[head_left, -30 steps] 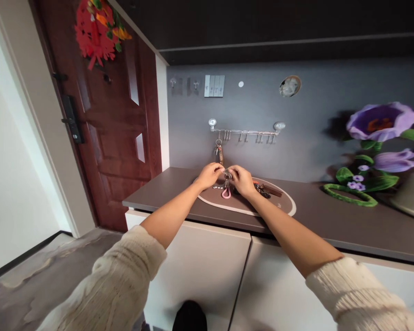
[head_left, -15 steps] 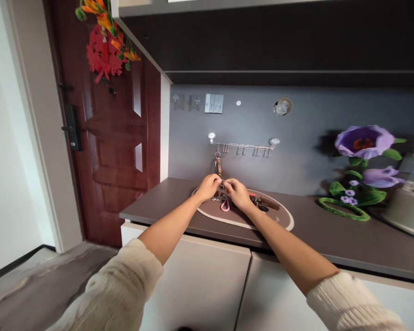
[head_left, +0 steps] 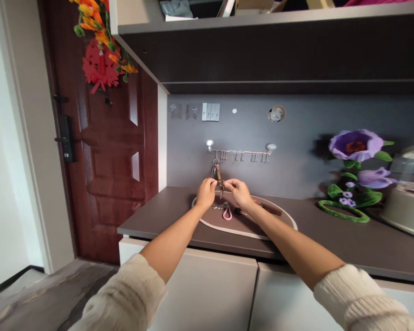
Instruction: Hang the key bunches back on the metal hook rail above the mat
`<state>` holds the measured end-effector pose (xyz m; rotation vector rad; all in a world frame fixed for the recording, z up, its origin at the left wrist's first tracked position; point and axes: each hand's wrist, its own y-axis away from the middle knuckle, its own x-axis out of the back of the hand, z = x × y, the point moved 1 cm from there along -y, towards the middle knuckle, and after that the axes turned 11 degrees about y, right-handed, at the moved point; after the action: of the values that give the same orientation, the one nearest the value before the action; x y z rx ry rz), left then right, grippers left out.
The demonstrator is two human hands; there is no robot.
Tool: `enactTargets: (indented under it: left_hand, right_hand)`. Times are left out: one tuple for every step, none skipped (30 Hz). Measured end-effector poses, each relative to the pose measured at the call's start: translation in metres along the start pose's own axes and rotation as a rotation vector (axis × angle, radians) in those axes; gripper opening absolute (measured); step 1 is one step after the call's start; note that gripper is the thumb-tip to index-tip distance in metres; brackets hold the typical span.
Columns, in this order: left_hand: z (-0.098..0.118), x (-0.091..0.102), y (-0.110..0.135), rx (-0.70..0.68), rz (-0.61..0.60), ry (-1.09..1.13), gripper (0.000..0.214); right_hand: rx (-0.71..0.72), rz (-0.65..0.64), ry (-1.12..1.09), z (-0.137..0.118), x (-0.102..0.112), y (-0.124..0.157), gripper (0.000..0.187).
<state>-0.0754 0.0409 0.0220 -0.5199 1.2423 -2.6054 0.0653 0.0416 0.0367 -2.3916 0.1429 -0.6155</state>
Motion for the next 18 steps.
enactTargets:
  left_hand:
    - [0.000,0.000,0.000,0.007,0.016,-0.022,0.020]
    - [-0.001,0.000,0.000,0.012,0.023,-0.044,0.021]
    - [-0.001,0.000,0.000,0.015,0.024,-0.065,0.022]
    - [-0.001,0.000,0.001,0.016,0.022,-0.086,0.023]
    - [-0.001,0.000,0.001,0.015,0.019,-0.106,0.023]
    - [-0.001,-0.001,0.001,0.013,0.014,-0.124,0.023]
    - [-0.001,-0.002,0.001,0.012,0.009,-0.139,0.023]
    - [-0.001,-0.002,0.002,0.013,0.007,-0.152,0.023]
    - [-0.002,-0.003,0.002,0.014,0.006,-0.163,0.024]
    - [-0.002,-0.003,0.002,0.016,0.006,-0.172,0.024]
    - [-0.003,-0.004,0.002,0.019,0.008,-0.182,0.024]
    - [-0.003,-0.004,0.001,0.023,0.010,-0.193,0.024]
    - [-0.004,-0.004,0.001,0.028,0.012,-0.204,0.024]
    - [-0.004,-0.004,0.001,0.032,0.012,-0.216,0.024]
    - [-0.005,-0.004,0.001,0.036,0.012,-0.227,0.025]
    - [-0.005,-0.004,0.001,0.039,0.012,-0.237,0.025]
    - [-0.005,-0.004,0.001,0.040,0.012,-0.247,0.025]
    - [-0.005,-0.005,0.001,0.040,0.013,-0.256,0.025]
  right_hand:
    - [-0.002,0.020,0.005,-0.001,0.000,-0.005,0.027]
    - [-0.007,0.038,0.010,-0.002,0.000,-0.011,0.027]
    - [-0.016,0.054,0.014,-0.003,0.000,-0.018,0.026]
    - [-0.029,0.069,0.017,-0.004,0.000,-0.024,0.025]
    - [-0.044,0.082,0.017,-0.006,0.000,-0.031,0.024]
    - [-0.059,0.099,0.013,-0.007,0.000,-0.039,0.023]
    - [-0.074,0.118,0.006,-0.007,-0.001,-0.047,0.021]
    - [-0.087,0.140,-0.006,-0.008,-0.002,-0.054,0.019]
    - [-0.099,0.165,-0.013,-0.008,-0.003,-0.062,0.017]
    - [-0.111,0.185,-0.019,-0.008,-0.004,-0.069,0.016]
    - [-0.127,0.207,-0.027,-0.008,-0.006,-0.076,0.015]
    - [-0.149,0.228,-0.029,-0.007,-0.008,-0.083,0.014]
    - [-0.175,0.251,-0.028,-0.006,-0.010,-0.089,0.013]
    - [-0.199,0.275,-0.026,-0.005,-0.012,-0.095,0.013]
    - [-0.220,0.296,-0.026,-0.003,-0.015,-0.100,0.012]
    - [-0.238,0.317,-0.025,-0.001,-0.017,-0.105,0.011]
    - [-0.256,0.335,-0.026,0.001,-0.019,-0.110,0.011]
    - [-0.273,0.350,-0.027,0.003,-0.021,-0.115,0.011]
